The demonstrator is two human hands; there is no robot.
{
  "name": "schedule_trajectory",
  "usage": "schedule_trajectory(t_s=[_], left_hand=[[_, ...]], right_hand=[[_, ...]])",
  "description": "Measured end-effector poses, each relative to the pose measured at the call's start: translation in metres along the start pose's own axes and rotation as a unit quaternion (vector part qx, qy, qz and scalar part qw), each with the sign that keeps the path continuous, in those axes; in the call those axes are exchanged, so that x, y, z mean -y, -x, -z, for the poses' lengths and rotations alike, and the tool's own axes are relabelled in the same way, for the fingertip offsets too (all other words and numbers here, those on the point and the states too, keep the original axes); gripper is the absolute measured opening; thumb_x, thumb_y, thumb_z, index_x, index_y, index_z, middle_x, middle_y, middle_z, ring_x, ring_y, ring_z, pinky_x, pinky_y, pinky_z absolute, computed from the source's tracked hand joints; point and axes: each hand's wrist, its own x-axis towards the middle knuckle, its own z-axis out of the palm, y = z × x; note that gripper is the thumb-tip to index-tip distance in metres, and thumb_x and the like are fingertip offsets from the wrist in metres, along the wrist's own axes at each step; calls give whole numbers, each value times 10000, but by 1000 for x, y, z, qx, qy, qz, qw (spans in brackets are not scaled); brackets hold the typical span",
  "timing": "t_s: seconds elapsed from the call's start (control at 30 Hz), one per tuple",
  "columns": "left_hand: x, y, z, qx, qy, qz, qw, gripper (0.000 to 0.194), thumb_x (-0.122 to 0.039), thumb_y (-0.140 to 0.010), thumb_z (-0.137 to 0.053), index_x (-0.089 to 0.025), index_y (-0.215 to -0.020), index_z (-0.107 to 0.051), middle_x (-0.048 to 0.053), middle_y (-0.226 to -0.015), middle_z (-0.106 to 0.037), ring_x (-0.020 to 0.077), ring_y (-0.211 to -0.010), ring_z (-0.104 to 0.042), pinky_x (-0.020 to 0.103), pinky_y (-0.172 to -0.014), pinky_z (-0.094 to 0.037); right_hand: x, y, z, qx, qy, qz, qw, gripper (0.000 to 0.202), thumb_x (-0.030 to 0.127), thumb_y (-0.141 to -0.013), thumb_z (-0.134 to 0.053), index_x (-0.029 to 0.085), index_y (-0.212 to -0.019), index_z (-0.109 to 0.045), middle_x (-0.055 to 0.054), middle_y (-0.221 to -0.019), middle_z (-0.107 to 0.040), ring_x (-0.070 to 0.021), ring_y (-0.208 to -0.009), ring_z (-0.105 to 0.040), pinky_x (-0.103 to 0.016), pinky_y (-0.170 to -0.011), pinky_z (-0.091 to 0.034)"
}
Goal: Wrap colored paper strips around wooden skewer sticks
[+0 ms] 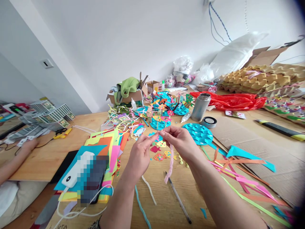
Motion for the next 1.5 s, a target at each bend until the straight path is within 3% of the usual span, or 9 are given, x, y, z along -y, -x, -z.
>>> schedule_trajectory(t_s=[0.57,1.5], left_hand=[[-3,0,-1,-1,-36,18,999,465,-41,-871,-394,-230,-1245,-596,67,-965,-579,156,-921,-567,284,-830,-457],[-8,6,-4,-41,-127,-29,991,501,-28,-871,-374,-300,-1221,-607,33,-914,-532,132,-847,-552,239,-716,-452]], right_hand=[[-2,-1,-1,1,-33,-13,999,358,478,-687,-732,136,-718,-631,33,-544,-525,-67,-465,-410,-205,-434,-301],[-3,-1,-2,15,-119,-13,993,317,447,-698,-738,157,-691,-610,33,-516,-536,-75,-434,-437,-220,-425,-339]])
